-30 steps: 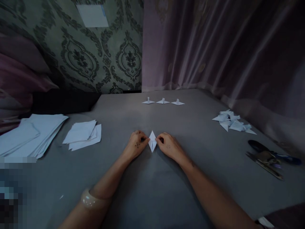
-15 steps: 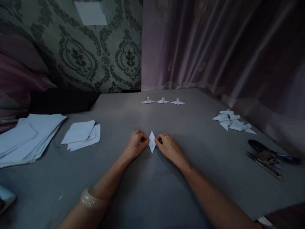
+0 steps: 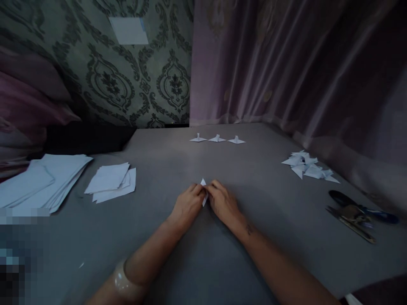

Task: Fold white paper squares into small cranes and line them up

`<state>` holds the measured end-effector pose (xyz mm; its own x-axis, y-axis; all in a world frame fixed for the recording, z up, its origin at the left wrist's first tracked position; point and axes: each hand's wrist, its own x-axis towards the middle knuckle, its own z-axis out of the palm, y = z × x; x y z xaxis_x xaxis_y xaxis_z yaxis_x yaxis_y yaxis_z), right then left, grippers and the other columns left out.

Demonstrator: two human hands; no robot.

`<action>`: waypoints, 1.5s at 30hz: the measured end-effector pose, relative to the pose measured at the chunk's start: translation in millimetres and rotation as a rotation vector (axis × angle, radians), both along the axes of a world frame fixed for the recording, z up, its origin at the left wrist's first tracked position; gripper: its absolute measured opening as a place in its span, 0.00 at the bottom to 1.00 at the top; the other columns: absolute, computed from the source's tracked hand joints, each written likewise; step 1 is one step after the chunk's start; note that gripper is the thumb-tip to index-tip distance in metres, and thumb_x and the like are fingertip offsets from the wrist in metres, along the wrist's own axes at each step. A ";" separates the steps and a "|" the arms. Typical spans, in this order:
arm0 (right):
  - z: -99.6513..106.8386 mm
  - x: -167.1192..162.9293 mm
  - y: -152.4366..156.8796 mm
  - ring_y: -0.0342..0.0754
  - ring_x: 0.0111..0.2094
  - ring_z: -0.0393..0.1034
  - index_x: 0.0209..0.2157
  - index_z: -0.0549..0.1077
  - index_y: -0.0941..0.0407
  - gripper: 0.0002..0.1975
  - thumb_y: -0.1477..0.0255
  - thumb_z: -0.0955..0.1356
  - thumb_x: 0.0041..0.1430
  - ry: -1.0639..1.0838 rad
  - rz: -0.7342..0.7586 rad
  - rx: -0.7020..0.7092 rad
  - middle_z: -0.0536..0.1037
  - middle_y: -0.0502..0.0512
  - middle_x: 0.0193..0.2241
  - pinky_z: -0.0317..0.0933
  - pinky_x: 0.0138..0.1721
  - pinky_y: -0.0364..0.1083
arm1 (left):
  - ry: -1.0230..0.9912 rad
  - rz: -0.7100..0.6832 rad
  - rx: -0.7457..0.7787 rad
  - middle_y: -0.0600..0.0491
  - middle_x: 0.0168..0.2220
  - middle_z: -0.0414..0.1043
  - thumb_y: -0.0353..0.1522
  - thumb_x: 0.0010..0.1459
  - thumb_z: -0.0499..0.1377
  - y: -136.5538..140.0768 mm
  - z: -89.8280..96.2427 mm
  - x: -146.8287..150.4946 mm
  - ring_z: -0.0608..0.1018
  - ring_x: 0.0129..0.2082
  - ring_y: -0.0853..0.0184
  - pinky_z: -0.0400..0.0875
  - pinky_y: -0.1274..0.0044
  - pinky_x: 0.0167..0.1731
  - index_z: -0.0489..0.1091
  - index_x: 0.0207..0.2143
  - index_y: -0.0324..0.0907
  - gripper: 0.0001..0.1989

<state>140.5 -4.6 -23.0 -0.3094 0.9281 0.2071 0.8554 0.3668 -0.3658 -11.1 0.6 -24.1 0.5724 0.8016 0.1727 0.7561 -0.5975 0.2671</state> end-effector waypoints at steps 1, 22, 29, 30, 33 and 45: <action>2.6 -0.4 -3.3 0.46 0.39 0.67 0.42 0.74 0.54 0.15 0.80 0.59 0.63 -0.037 0.014 -0.001 0.73 0.55 0.36 0.58 0.38 0.43 | 0.040 0.013 0.001 0.47 0.39 0.70 0.24 0.60 0.50 -3.5 1.5 1.2 0.70 0.41 0.60 0.69 0.72 0.40 0.70 0.43 0.40 0.13; 6.5 8.9 -8.2 0.48 0.42 0.68 0.40 0.75 0.54 0.16 0.81 0.60 0.57 -0.010 -0.096 -0.032 0.75 0.55 0.39 0.58 0.40 0.44 | -0.572 0.429 -0.338 0.52 0.30 0.76 0.27 0.51 0.50 11.3 -0.8 -21.5 0.76 0.32 0.66 0.68 0.76 0.34 0.75 0.31 0.40 0.13; -3.6 5.8 2.2 0.49 0.37 0.71 0.38 0.75 0.55 0.12 0.73 0.61 0.58 0.230 -0.174 -0.034 0.77 0.57 0.36 0.60 0.39 0.45 | -0.686 0.401 -0.299 0.54 0.26 0.70 0.34 0.48 0.62 11.5 -6.1 -6.6 0.71 0.27 0.69 0.63 0.78 0.29 0.74 0.25 0.38 0.07; -5.7 5.1 3.1 0.49 0.35 0.71 0.37 0.75 0.55 0.12 0.71 0.61 0.58 0.254 -0.167 -0.037 0.77 0.56 0.35 0.61 0.38 0.45 | -0.726 0.391 -0.332 0.54 0.25 0.70 0.32 0.47 0.62 11.7 -7.2 -5.2 0.70 0.26 0.69 0.62 0.79 0.28 0.74 0.24 0.38 0.05; -11.2 3.7 6.6 0.49 0.33 0.72 0.36 0.75 0.55 0.11 0.67 0.63 0.57 0.377 -0.175 -0.046 0.77 0.56 0.33 0.62 0.36 0.47 | -0.783 0.416 -0.330 0.55 0.24 0.70 0.31 0.49 0.62 12.1 -9.3 -2.8 0.70 0.25 0.70 0.61 0.80 0.26 0.74 0.26 0.38 0.05; -9.8 0.6 16.6 0.48 0.29 0.70 0.33 0.75 0.58 0.18 0.58 0.71 0.46 0.962 -0.188 -0.214 0.78 0.56 0.28 0.63 0.32 0.46 | -1.128 0.381 -0.275 0.54 0.25 0.71 0.34 0.51 0.62 7.7 1.5 2.0 0.69 0.24 0.73 0.62 0.81 0.26 0.74 0.28 0.37 0.08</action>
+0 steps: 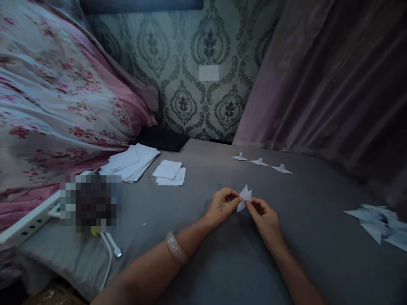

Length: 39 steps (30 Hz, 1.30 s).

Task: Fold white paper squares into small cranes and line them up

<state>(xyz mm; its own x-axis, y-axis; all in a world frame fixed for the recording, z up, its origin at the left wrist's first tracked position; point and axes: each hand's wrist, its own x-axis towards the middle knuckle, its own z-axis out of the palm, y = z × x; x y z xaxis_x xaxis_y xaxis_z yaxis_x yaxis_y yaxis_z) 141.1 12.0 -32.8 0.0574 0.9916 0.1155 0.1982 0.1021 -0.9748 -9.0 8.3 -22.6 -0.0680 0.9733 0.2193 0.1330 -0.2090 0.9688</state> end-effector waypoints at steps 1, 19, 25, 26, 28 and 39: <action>0.4 -0.9 -0.2 0.47 0.29 0.70 0.34 0.75 0.58 0.19 0.58 0.72 0.45 0.060 0.006 -0.029 0.78 0.55 0.29 0.62 0.31 0.45 | -0.008 -0.002 0.006 0.54 0.26 0.71 0.35 0.50 0.62 -0.8 2.2 -0.4 0.70 0.25 0.73 0.62 0.81 0.26 0.74 0.28 0.37 0.08; 23.6 0.1 -9.0 0.39 0.23 0.57 0.32 0.77 0.57 0.16 0.62 0.75 0.42 0.530 0.186 -0.235 0.70 0.48 0.22 0.52 0.24 0.40 | -0.260 -0.094 -0.033 0.53 0.30 0.74 0.38 0.50 0.63 -14.3 21.0 -5.3 0.75 0.30 0.70 0.69 0.78 0.33 0.71 0.33 0.38 0.12; 21.2 2.7 -7.7 0.39 0.23 0.58 0.33 0.77 0.56 0.16 0.60 0.74 0.45 0.459 0.208 -0.199 0.71 0.47 0.22 0.53 0.27 0.40 | -0.200 -0.064 0.021 0.52 0.31 0.75 0.37 0.53 0.60 -13.1 14.5 -3.5 0.76 0.30 0.69 0.71 0.77 0.33 0.70 0.37 0.38 0.12; 21.0 2.8 -7.5 0.40 0.23 0.59 0.33 0.77 0.56 0.16 0.60 0.73 0.45 0.441 0.200 -0.195 0.72 0.48 0.23 0.53 0.27 0.41 | -0.173 -0.062 0.039 0.52 0.31 0.75 0.37 0.54 0.59 -12.7 13.2 -3.7 0.76 0.30 0.69 0.71 0.77 0.34 0.70 0.38 0.38 0.12; 20.4 2.5 -7.3 0.40 0.23 0.59 0.34 0.77 0.56 0.17 0.60 0.73 0.46 0.407 0.182 -0.187 0.72 0.48 0.23 0.53 0.27 0.41 | -0.096 -0.058 0.064 0.51 0.32 0.76 0.36 0.54 0.59 -12.5 11.9 -4.3 0.77 0.32 0.68 0.71 0.76 0.36 0.70 0.39 0.39 0.12; 22.0 -1.0 -12.2 0.46 0.33 0.69 0.36 0.76 0.54 0.13 0.60 0.69 0.53 0.227 0.152 -0.061 0.77 0.52 0.31 0.61 0.36 0.44 | -0.135 -0.125 -0.056 0.51 0.30 0.75 0.37 0.53 0.59 -9.8 13.9 -8.0 0.75 0.30 0.68 0.69 0.77 0.33 0.73 0.33 0.38 0.10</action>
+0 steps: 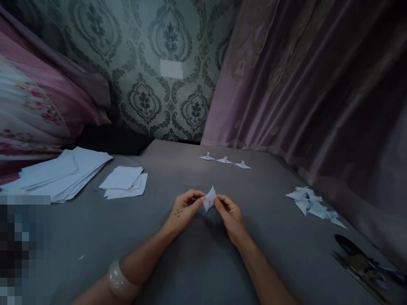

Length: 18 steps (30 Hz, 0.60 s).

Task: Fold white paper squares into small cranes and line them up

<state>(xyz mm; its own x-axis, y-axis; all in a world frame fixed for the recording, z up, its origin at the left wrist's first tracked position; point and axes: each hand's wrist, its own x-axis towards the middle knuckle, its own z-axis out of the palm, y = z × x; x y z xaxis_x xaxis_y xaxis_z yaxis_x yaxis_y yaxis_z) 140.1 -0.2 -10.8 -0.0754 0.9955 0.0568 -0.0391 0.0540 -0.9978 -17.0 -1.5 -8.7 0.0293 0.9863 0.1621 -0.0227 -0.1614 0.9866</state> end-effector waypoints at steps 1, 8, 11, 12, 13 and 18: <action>0.4 0.2 -0.2 0.46 0.33 0.69 0.36 0.76 0.54 0.13 0.60 0.69 0.53 -0.001 0.011 0.006 0.77 0.52 0.31 0.61 0.37 0.44 | -0.032 -0.028 -0.013 0.51 0.30 0.74 0.38 0.53 0.59 0.3 1.2 -0.6 0.74 0.30 0.68 0.69 0.78 0.33 0.73 0.33 0.38 0.11; 3.1 2.1 -0.6 0.46 0.36 0.69 0.37 0.75 0.54 0.12 0.62 0.68 0.56 -0.025 0.092 0.038 0.77 0.52 0.33 0.61 0.39 0.44 | -0.086 -0.101 -0.030 0.52 0.29 0.72 0.40 0.51 0.61 -0.4 4.9 0.3 0.73 0.30 0.69 0.67 0.78 0.32 0.71 0.33 0.38 0.13; 2.7 2.0 -0.5 0.46 0.36 0.69 0.36 0.74 0.54 0.11 0.62 0.67 0.57 -0.049 0.120 0.058 0.77 0.51 0.33 0.60 0.41 0.44 | -0.066 -0.085 -0.018 0.53 0.28 0.71 0.41 0.52 0.60 -1.0 2.5 1.7 0.72 0.28 0.70 0.66 0.79 0.30 0.71 0.33 0.38 0.14; 2.4 1.9 -0.5 0.46 0.36 0.69 0.36 0.74 0.54 0.11 0.62 0.67 0.57 -0.056 0.121 0.058 0.77 0.51 0.33 0.60 0.41 0.44 | -0.062 -0.084 -0.016 0.53 0.28 0.71 0.41 0.52 0.60 -1.2 1.7 2.0 0.72 0.28 0.70 0.66 0.79 0.30 0.71 0.33 0.38 0.14; 2.1 1.6 -0.5 0.46 0.36 0.69 0.36 0.74 0.54 0.12 0.61 0.67 0.57 -0.061 0.116 0.057 0.76 0.51 0.33 0.60 0.41 0.44 | -0.061 -0.082 -0.015 0.54 0.27 0.71 0.41 0.52 0.60 -1.4 0.9 2.2 0.72 0.27 0.70 0.66 0.79 0.30 0.71 0.33 0.38 0.14; 2.2 1.7 -0.3 0.47 0.38 0.69 0.36 0.74 0.54 0.13 0.59 0.67 0.56 -0.087 0.099 0.075 0.76 0.52 0.33 0.60 0.42 0.45 | -0.056 -0.089 -0.026 0.54 0.26 0.71 0.38 0.51 0.62 -2.3 -1.6 4.2 0.72 0.27 0.71 0.67 0.78 0.31 0.71 0.30 0.38 0.11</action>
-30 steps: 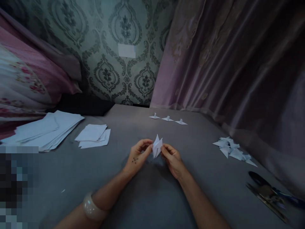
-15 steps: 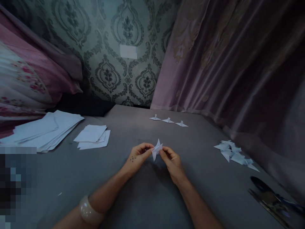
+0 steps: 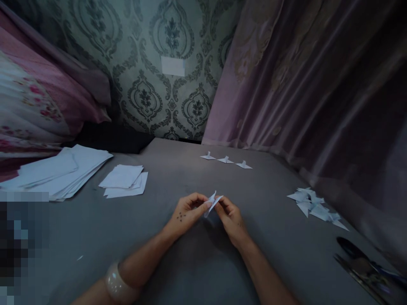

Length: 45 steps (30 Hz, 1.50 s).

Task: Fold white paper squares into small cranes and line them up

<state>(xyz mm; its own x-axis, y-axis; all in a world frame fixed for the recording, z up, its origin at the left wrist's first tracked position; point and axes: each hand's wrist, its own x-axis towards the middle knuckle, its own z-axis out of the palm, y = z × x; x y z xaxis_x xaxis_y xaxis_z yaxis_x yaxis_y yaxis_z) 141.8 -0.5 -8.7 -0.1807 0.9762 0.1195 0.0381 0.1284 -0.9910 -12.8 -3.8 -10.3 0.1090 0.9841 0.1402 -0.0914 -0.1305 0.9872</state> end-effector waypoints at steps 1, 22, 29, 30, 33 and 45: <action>0.5 0.2 -0.1 0.47 0.37 0.69 0.36 0.74 0.54 0.13 0.59 0.67 0.56 -0.004 0.003 0.005 0.76 0.51 0.33 0.60 0.42 0.45 | 0.008 -0.001 0.012 0.54 0.26 0.71 0.38 0.52 0.62 -0.1 0.0 0.5 0.72 0.27 0.71 0.67 0.79 0.31 0.71 0.30 0.38 0.11; 8.6 -1.8 -4.1 0.46 0.32 0.70 0.31 0.72 0.56 0.08 0.66 0.69 0.52 -0.050 -0.063 0.063 0.76 0.52 0.28 0.62 0.37 0.45 | -0.167 -0.078 -0.007 0.52 0.34 0.70 0.39 0.51 0.64 0.7 -2.1 4.7 0.72 0.35 0.68 0.66 0.77 0.37 0.68 0.38 0.39 0.16; 13.3 -8.6 -11.2 0.47 0.33 0.70 0.37 0.72 0.56 0.13 0.64 0.70 0.50 -0.016 -0.028 0.051 0.76 0.54 0.32 0.63 0.37 0.45 | -0.156 -0.006 -0.023 0.53 0.31 0.70 0.39 0.52 0.62 -1.9 4.3 5.2 0.71 0.33 0.69 0.65 0.77 0.36 0.68 0.33 0.39 0.13; 11.7 -10.5 -11.0 0.47 0.32 0.70 0.36 0.72 0.56 0.14 0.64 0.71 0.49 -0.028 -0.056 0.048 0.76 0.54 0.32 0.63 0.36 0.45 | -0.157 -0.005 -0.026 0.53 0.31 0.71 0.39 0.52 0.63 -2.3 5.4 5.5 0.71 0.33 0.69 0.65 0.77 0.37 0.68 0.33 0.39 0.12; 7.2 -14.1 -9.4 0.46 0.30 0.69 0.34 0.73 0.57 0.13 0.63 0.71 0.50 -0.026 -0.095 0.025 0.76 0.54 0.29 0.62 0.34 0.44 | -0.151 0.000 -0.039 0.53 0.31 0.71 0.39 0.51 0.63 -2.9 6.5 5.9 0.71 0.32 0.69 0.65 0.78 0.36 0.69 0.32 0.39 0.13; 5.9 -11.2 -8.6 0.45 0.29 0.69 0.33 0.75 0.58 0.12 0.64 0.69 0.52 -0.006 -0.092 -0.005 0.76 0.54 0.28 0.61 0.33 0.44 | -0.218 -0.038 -0.088 0.52 0.33 0.74 0.36 0.51 0.64 -2.0 2.9 4.9 0.73 0.33 0.70 0.66 0.79 0.37 0.73 0.35 0.39 0.10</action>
<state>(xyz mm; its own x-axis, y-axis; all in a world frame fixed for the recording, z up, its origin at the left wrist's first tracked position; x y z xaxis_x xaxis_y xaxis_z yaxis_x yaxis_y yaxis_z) 130.6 -9.1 -2.7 -0.0907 0.9893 0.1140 0.0554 0.1193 -0.9913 -7.9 -5.8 -7.4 0.1230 0.9893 0.0784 -0.3065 -0.0373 0.9512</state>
